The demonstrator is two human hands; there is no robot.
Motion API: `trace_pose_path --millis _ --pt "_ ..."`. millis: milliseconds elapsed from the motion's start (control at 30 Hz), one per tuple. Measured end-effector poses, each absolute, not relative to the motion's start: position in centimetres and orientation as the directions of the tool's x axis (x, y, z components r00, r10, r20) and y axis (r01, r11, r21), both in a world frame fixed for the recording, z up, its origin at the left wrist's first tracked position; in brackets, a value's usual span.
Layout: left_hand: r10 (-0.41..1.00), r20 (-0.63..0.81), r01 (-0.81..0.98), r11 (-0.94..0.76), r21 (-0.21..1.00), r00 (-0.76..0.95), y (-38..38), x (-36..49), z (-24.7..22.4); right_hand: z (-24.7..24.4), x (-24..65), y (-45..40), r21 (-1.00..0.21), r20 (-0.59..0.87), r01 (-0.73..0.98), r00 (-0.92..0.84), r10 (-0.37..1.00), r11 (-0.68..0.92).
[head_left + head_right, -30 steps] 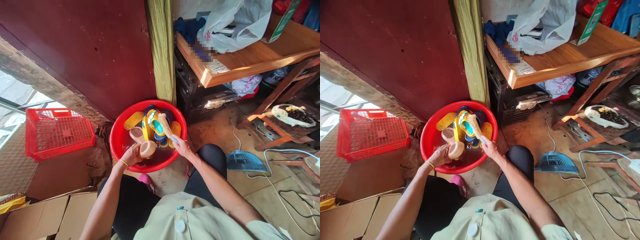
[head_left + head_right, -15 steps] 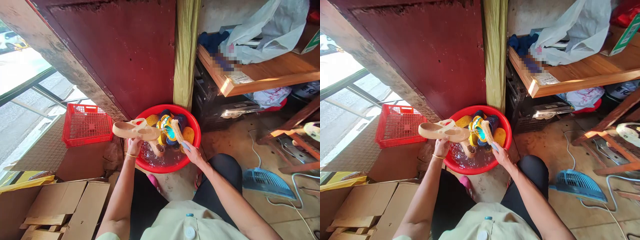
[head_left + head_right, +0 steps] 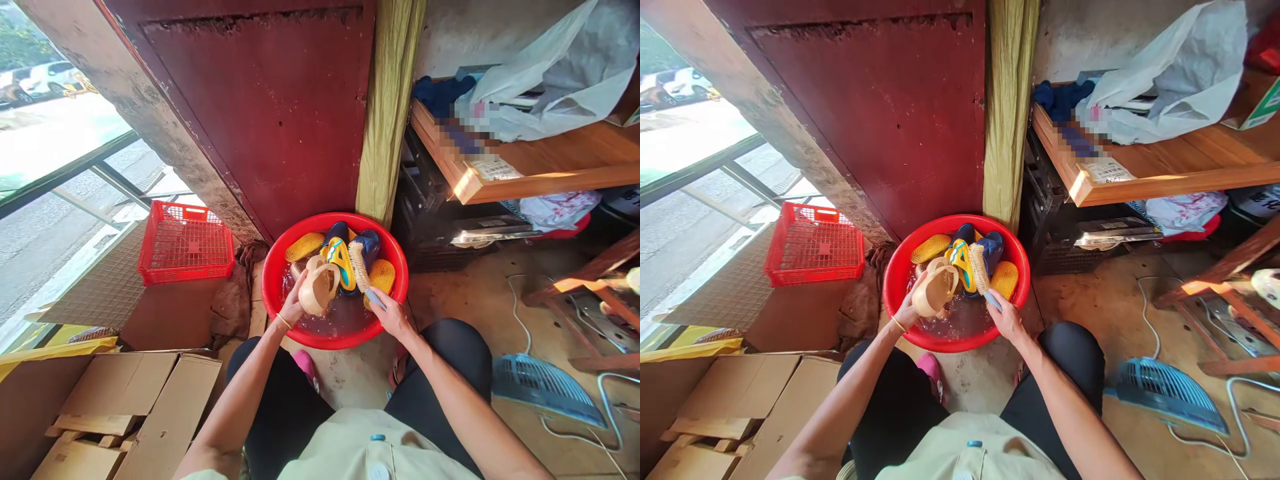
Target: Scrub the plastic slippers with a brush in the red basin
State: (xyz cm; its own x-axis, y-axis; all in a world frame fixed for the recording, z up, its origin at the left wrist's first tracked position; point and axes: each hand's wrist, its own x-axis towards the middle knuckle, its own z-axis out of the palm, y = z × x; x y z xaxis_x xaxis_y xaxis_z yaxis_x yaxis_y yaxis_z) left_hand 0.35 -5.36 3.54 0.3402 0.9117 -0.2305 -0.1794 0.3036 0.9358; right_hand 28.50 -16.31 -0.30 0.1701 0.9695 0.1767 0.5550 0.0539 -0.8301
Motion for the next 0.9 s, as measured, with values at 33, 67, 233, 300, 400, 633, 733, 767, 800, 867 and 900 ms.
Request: trace_pose_path --millis 33,67,233,300,400,633,733,767,800,867,900 --pt "0.878 -0.278 -0.184 0.370 0.910 0.390 -5.6 0.3 3.6 -0.2 28.1 -16.4 -0.840 0.175 0.536 0.133 0.976 0.078" --pt "0.836 -0.341 -0.176 0.448 0.876 0.429 -5.8 0.3 3.6 -0.1 27.6 -16.5 -0.847 0.169 0.523 0.099 0.981 0.093" --pt "0.867 -0.468 -0.214 0.497 0.841 0.174 -5.6 1.9 2.2 0.0 25.4 -16.8 -0.861 0.127 0.493 -0.033 0.991 0.127" --pt "0.895 -0.429 -0.242 0.446 0.862 0.121 -5.1 2.6 1.7 -0.2 25.1 -16.9 -0.861 0.127 0.487 -0.075 0.989 0.148" --pt "0.877 -0.411 -0.245 0.467 0.850 0.247 -4.8 3.0 1.6 -0.5 25.2 -17.0 -0.846 0.147 0.509 -0.068 0.987 0.161" --pt "0.974 -0.167 -0.132 0.188 0.973 0.154 -6.9 2.5 2.7 2.4 24.9 -15.9 -0.643 0.259 0.711 -0.146 0.955 0.284" --pt "0.975 -0.072 -0.113 0.097 0.989 0.212 -7.7 1.8 3.4 3.7 25.1 -14.1 -0.500 0.204 0.829 -0.167 0.965 0.249" --pt "0.970 -0.080 -0.121 0.110 0.986 0.229 -7.8 1.5 3.6 3.9 25.4 -13.5 -0.468 0.182 0.862 -0.122 0.976 0.195" --pt "0.964 -0.103 -0.139 0.140 0.980 0.245 -7.9 1.2 3.9 3.9 25.8 -12.8 -0.452 0.167 0.882 -0.067 0.984 0.136" --pt "0.946 -0.170 -0.192 0.228 0.954 0.277 -7.9 0.7 4.5 3.8 26.8 -12.0 -0.481 0.166 0.874 0.019 0.986 0.064" --pt "0.934 -0.200 -0.217 0.269 0.938 0.295 -7.8 0.5 4.7 3.6 27.1 -11.8 -0.519 0.184 0.852 0.035 0.982 0.067"
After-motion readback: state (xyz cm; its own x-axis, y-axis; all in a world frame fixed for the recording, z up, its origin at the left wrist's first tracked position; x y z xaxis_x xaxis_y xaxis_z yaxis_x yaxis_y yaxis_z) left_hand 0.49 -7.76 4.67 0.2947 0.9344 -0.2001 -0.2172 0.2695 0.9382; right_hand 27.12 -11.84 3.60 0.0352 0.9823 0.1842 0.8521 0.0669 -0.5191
